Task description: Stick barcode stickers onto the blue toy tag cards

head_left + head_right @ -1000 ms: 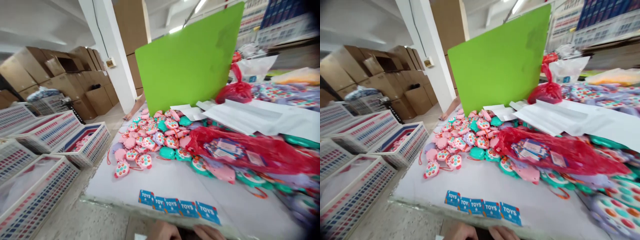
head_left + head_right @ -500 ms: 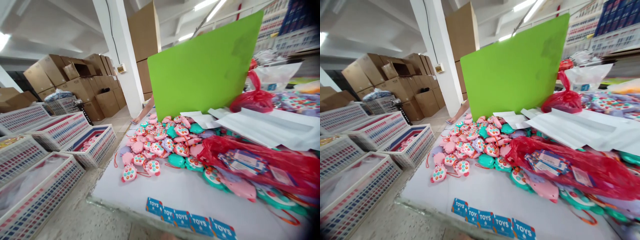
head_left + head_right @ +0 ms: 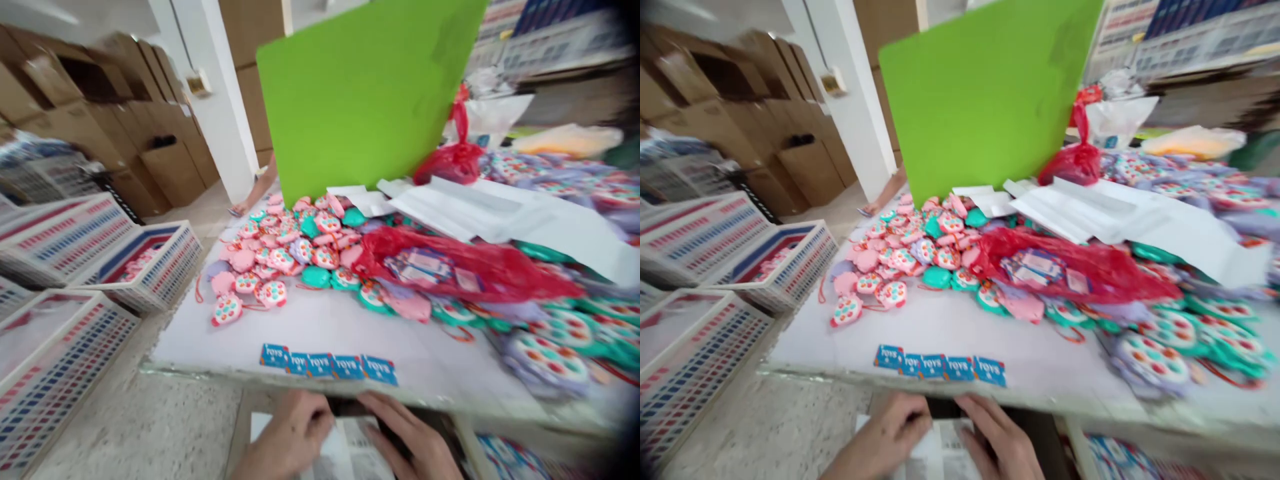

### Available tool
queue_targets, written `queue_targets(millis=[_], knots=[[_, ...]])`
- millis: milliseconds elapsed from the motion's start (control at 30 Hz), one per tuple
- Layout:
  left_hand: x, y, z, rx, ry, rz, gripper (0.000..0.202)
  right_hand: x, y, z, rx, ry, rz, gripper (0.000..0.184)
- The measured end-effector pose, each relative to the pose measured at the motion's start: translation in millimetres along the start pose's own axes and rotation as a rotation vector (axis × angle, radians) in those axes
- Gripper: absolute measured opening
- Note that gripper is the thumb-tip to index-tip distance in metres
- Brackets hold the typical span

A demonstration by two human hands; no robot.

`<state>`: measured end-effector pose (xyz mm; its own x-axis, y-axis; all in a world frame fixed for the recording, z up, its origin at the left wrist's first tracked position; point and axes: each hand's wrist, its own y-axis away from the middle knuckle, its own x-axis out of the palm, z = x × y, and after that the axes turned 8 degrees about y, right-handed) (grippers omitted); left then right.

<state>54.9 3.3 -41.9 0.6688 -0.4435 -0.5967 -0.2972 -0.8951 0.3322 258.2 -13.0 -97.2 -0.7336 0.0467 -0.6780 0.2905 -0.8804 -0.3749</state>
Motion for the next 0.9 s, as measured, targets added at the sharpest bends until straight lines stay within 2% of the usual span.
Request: queue_targets(millis=[167,367,433,500,567,633,767,833,900], knots=[[-3.5,-3,-7,0.040,0.027,0.092,0.021,-4,3,5,-0.044,-0.033,-0.025,0.017],[3.1,-9,-4,0.036,-0.036,0.080,0.022,-14,5,17,-0.121,-0.029,-0.051,0.013],[9.1,-11,1,0.058,-0.092,0.065,0.022,-22,0,14,-0.039,-0.053,-0.038,0.010],[18.3,-12,5,0.090,-0.143,0.058,0.022,-29,-8,1,0.152,-0.065,-0.031,0.011],[30.4,-13,7,0.154,-0.204,0.056,0.023,-32,-18,-19,0.339,-0.062,-0.013,0.015],[43.9,-16,8,0.252,-0.301,0.042,0.023,-31,-28,-43,0.425,-0.062,0.036,0.018],[68.8,-27,16,0.489,-0.468,-0.024,0.017,-27,-40,-72,0.436,-0.054,0.094,0.020],[78.2,-35,25,0.589,-0.513,-0.127,0.016,-26,-42,-74,0.427,-0.051,0.095,0.022],[83.6,-43,37,0.680,-0.573,-0.283,0.014,-24,-38,-70,0.417,-0.066,0.091,0.023]])
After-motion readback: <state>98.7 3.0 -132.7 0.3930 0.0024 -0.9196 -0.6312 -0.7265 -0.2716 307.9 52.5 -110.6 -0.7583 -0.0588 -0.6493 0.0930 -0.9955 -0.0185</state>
